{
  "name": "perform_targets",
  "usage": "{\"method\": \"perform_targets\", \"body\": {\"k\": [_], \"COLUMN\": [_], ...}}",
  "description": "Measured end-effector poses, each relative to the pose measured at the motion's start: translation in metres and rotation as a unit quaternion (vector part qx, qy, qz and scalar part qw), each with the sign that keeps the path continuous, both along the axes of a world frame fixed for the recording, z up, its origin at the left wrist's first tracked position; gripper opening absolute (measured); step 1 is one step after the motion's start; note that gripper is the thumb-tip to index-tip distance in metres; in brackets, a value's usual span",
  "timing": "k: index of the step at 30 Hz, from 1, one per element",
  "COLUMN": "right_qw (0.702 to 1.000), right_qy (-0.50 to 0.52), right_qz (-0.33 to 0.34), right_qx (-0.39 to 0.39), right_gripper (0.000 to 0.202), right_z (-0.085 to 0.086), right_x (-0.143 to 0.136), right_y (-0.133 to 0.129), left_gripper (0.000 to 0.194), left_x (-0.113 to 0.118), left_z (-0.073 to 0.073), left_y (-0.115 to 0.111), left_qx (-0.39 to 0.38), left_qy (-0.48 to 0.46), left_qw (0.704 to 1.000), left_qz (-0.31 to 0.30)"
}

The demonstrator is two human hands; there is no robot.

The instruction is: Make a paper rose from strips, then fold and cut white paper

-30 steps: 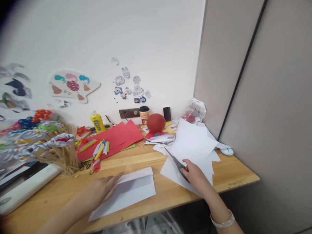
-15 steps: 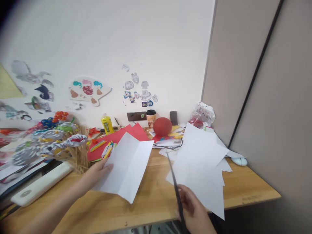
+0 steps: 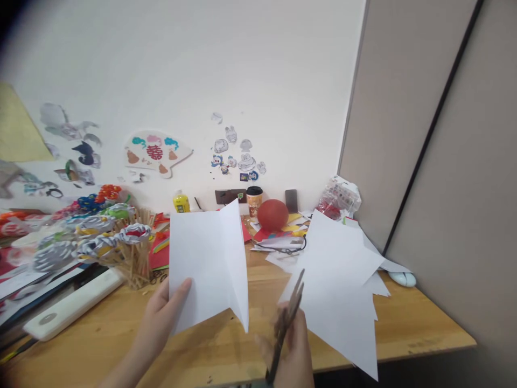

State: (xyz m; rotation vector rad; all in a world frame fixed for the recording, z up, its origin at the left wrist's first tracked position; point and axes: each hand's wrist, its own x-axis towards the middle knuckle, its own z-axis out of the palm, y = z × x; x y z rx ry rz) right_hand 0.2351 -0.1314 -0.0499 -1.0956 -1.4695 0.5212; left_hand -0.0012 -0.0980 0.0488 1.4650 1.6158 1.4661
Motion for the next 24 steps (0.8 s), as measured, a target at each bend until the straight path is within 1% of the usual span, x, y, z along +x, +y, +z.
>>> {"method": "perform_targets", "body": {"k": [1,2,4,5,6,8,10,11,13,15,17,19,21,22,24], "right_qw": [0.999,0.998,0.997,0.997,0.997,0.998,0.999,1.000,1.000,0.999,0.998,0.996,0.991,0.986,0.969], "right_qy": [0.033,0.056,0.073,0.073,0.068,0.051,0.032,0.025,0.025,0.037,0.052,0.074,0.109,0.130,0.178], "right_qz": [-0.013,-0.017,-0.005,0.008,0.019,0.025,0.014,0.009,0.006,0.012,0.027,0.049,0.081,0.102,0.157], "right_qx": [0.018,0.020,0.007,-0.003,-0.008,-0.012,-0.010,-0.008,-0.006,-0.006,-0.008,-0.008,-0.017,-0.029,-0.071], "right_gripper": [0.045,0.046,0.045,0.043,0.040,0.030,0.022,0.020,0.020,0.021,0.021,0.024,0.032,0.037,0.041], "right_z": [0.009,0.018,0.032,0.036,0.038,0.036,0.028,0.023,0.016,0.012,0.015,0.024,0.037,0.044,0.057], "right_x": [-0.005,-0.011,-0.023,-0.028,-0.032,-0.036,-0.038,-0.038,-0.039,-0.040,-0.040,-0.035,-0.023,-0.016,0.000], "right_y": [0.009,0.017,0.027,0.029,0.029,0.028,0.027,0.026,0.027,0.029,0.032,0.034,0.037,0.038,0.041], "left_gripper": [0.048,0.045,0.038,0.035,0.034,0.031,0.031,0.032,0.033,0.033,0.032,0.031,0.028,0.027,0.033], "left_x": [0.001,0.002,0.002,0.001,0.000,-0.001,-0.001,0.000,0.003,0.007,0.010,0.011,0.008,0.006,0.000], "left_z": [-0.005,-0.011,-0.029,-0.040,-0.051,-0.072,-0.085,-0.088,-0.087,-0.079,-0.068,-0.056,-0.044,-0.039,-0.027], "left_y": [-0.002,-0.003,-0.006,-0.007,-0.008,-0.011,-0.013,-0.014,-0.015,-0.013,-0.010,-0.009,-0.010,-0.012,-0.018], "left_qx": [0.021,0.042,0.064,0.066,0.070,0.086,0.084,0.081,0.070,0.043,0.002,-0.032,-0.064,-0.086,-0.150], "left_qy": [0.033,0.072,0.135,0.154,0.166,0.180,0.185,0.181,0.156,0.121,0.095,0.071,0.024,-0.013,-0.110], "left_qw": [0.999,0.996,0.989,0.986,0.984,0.979,0.978,0.979,0.984,0.990,0.993,0.993,0.992,0.990,0.975], "left_qz": [0.009,0.018,0.014,0.004,0.005,-0.026,-0.037,-0.043,-0.049,-0.054,-0.068,-0.089,-0.108,-0.114,-0.120]}}
